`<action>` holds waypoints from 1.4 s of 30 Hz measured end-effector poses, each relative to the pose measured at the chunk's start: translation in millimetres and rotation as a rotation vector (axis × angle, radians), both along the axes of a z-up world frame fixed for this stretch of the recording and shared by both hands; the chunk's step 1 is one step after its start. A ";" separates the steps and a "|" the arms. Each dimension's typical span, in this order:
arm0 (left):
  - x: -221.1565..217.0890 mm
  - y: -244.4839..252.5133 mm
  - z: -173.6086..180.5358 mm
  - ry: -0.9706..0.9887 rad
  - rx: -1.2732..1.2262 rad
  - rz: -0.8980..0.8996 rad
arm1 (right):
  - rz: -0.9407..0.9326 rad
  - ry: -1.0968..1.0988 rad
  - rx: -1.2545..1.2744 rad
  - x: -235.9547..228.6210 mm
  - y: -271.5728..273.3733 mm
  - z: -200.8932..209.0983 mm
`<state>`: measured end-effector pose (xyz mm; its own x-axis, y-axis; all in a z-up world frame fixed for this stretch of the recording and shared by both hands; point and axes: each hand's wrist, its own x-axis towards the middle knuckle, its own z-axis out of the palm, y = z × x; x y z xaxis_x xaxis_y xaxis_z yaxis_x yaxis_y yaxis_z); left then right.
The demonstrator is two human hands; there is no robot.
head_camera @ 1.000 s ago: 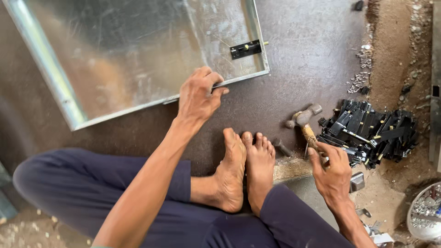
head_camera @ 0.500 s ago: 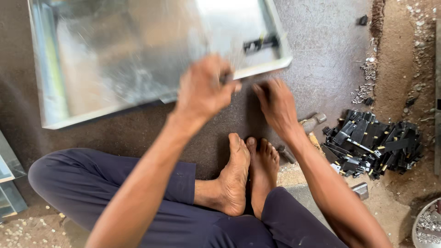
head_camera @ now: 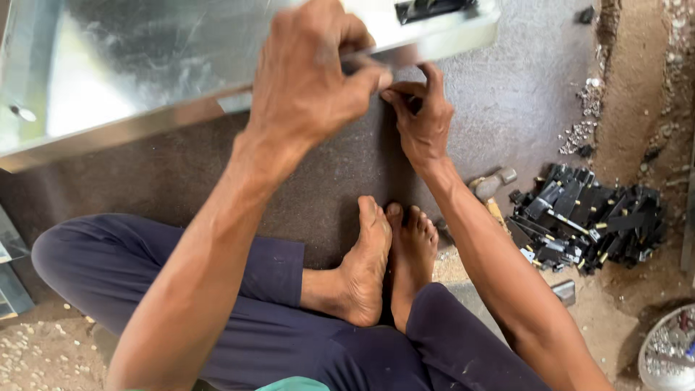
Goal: The person sits on the floor and attaches black metal brackets to rectangular metal frames using a hammer and nails. They repeatedly position the brackets, hammer the nails, and move completed frames to a stack nearby.
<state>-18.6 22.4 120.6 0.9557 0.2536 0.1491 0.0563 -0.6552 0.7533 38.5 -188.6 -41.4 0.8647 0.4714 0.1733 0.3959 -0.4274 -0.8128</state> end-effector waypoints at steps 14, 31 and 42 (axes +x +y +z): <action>-48.3 -68.6 -136.8 0.084 0.047 0.047 | -0.191 -0.086 -1.095 -134.8 -258.7 115.1; -35.5 -59.7 -130.8 0.082 0.110 0.016 | -0.202 0.752 -0.122 -93.5 -142.6 97.3; -40.2 -64.9 -147.0 0.161 0.123 0.044 | -0.164 0.459 -0.291 -102.3 -119.6 72.3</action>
<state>-58.8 -42.5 -26.4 0.9581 0.2852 0.0281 0.2000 -0.7358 0.6470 -63.9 -308.2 30.9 0.8868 0.2965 -0.3544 -0.0605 -0.6860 -0.7251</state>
